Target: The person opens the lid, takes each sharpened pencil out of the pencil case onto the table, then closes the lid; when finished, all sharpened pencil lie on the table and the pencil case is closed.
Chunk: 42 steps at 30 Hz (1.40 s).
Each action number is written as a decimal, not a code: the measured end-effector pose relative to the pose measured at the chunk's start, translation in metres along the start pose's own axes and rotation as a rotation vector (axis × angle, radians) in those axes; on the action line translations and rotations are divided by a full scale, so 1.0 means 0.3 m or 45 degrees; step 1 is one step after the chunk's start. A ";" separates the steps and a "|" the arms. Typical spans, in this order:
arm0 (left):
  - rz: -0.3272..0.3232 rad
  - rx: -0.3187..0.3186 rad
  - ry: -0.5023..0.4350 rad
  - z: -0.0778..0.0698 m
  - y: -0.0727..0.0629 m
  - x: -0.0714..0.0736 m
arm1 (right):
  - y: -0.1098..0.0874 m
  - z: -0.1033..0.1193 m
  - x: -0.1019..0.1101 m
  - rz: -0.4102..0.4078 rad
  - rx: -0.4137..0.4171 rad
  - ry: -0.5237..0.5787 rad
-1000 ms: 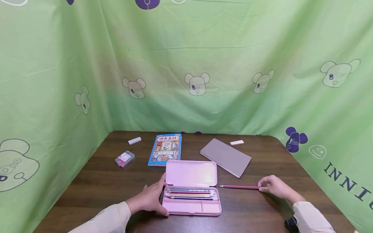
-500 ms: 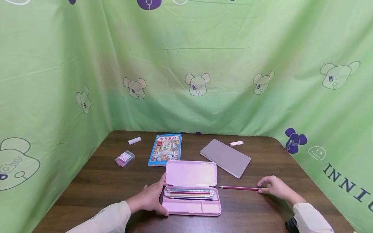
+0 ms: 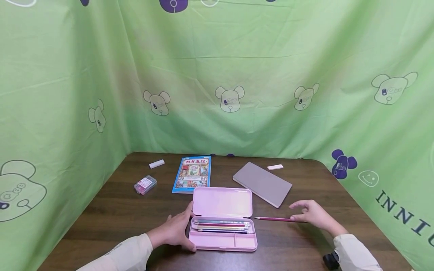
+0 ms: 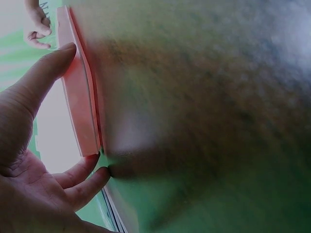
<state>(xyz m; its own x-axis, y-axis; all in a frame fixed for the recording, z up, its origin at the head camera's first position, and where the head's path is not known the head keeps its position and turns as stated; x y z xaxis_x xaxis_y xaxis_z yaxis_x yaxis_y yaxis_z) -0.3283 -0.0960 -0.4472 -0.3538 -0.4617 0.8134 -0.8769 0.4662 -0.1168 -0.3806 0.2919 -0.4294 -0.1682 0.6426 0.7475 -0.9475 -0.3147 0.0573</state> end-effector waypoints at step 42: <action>0.010 0.036 0.008 0.007 0.001 -0.011 | 0.157 0.354 -0.344 0.319 0.288 0.121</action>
<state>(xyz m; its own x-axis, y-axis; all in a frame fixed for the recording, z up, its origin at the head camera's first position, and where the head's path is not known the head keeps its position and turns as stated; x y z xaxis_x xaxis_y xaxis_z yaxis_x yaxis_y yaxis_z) -0.3282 -0.0961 -0.4512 -0.3584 -0.4532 0.8162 -0.8832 0.4479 -0.1391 -0.3790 0.1367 -0.4337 -0.4225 0.5843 0.6929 -0.7910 -0.6109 0.0328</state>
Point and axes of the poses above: each hand's wrist, its own y-axis towards the middle knuckle, its own x-axis out of the back of the hand, z = x × y, the point moved 10 cm from there along y, towards the middle knuckle, and after that the axes turned 2 degrees about -x, right-handed, at the moved point
